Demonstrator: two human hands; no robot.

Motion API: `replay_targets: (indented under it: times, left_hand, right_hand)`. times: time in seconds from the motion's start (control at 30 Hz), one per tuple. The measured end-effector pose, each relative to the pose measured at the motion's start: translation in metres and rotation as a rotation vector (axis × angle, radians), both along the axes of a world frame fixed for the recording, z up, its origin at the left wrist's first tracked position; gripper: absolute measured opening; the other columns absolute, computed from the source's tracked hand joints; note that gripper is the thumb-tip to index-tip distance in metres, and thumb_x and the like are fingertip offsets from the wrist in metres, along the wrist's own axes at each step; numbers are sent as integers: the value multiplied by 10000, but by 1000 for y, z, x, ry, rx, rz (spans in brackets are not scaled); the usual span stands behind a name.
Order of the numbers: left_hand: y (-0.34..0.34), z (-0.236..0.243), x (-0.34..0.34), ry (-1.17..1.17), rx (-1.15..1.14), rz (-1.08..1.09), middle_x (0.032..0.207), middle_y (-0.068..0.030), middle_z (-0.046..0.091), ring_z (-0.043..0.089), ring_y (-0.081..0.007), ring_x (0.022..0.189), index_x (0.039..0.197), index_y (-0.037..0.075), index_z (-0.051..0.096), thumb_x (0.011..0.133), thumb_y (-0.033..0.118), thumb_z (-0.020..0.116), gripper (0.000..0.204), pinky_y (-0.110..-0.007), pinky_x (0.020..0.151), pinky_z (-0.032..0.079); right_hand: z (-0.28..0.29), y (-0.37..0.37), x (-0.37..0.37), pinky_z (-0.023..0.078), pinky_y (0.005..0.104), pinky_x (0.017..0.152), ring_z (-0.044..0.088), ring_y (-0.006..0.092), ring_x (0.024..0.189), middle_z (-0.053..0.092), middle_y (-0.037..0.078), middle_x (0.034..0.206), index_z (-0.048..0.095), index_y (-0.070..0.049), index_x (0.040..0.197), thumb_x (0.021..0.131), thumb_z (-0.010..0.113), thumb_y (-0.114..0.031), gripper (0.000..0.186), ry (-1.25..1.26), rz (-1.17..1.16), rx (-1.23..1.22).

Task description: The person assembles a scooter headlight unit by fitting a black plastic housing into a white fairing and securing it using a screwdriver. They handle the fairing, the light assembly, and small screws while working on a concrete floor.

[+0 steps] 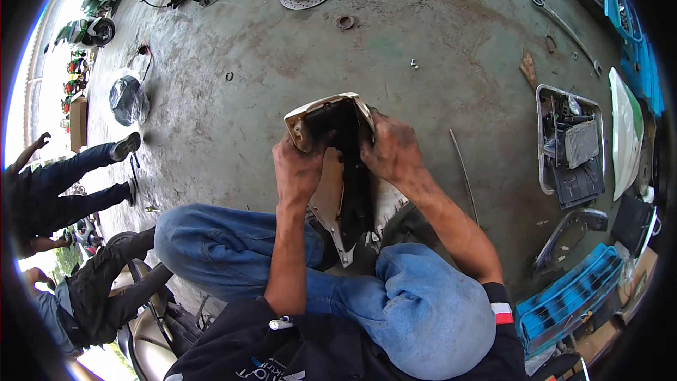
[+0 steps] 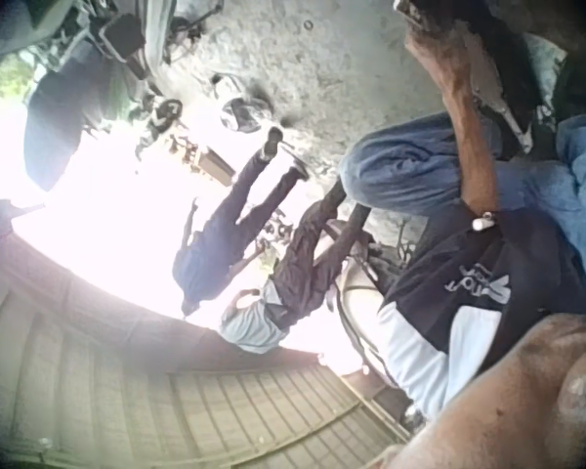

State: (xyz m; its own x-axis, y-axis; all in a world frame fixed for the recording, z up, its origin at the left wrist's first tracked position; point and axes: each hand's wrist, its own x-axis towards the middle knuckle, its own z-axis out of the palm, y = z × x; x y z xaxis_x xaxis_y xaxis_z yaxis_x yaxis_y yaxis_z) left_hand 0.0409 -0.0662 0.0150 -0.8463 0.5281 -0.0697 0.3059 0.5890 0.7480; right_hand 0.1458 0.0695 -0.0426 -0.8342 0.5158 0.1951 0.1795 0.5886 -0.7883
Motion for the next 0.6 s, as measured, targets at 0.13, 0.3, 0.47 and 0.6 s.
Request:
replay_targets:
  times: [0.13, 0.3, 0.47, 0.6]
  left_hand:
    - [-6, -9, 10, 120, 37, 29, 860, -179, 738, 743, -281, 758, 1076, 2, 712, 851, 132, 785, 270, -371, 690, 548]
    - [-15, -14, 8, 171, -15, 79, 869, -182, 742, 748, -287, 771, 1084, -2, 712, 851, 132, 785, 278, -363, 695, 554]
    - [-4, -6, -5, 170, 218, 82, 951, -145, 768, 755, -220, 863, 1154, 15, 708, 856, 113, 784, 323, -330, 774, 572]
    - [-1, -5, -16, 203, 217, -4, 983, -130, 766, 749, -196, 895, 1163, 33, 702, 844, 77, 795, 335, -323, 800, 577]
  right_hand:
    - [-2, -5, 4, 556, 490, 724, 675, 448, 821, 695, 235, 891, 644, 38, 1129, 784, 684, -105, 375, 9, -30, -67]
    - [0, -17, -2, 562, 483, 778, 683, 432, 897, 707, 238, 972, 623, 12, 1247, 799, 674, -85, 461, 22, -88, -59]
    - [14, -12, -17, 535, 441, 927, 641, 410, 1145, 666, 265, 1202, 581, 13, 1310, 847, 663, -43, 474, 179, -8, -359]
    - [25, 6, -23, 537, 427, 910, 674, 412, 1078, 689, 251, 1141, 593, -1, 1277, 845, 669, -15, 439, 86, 41, -422]
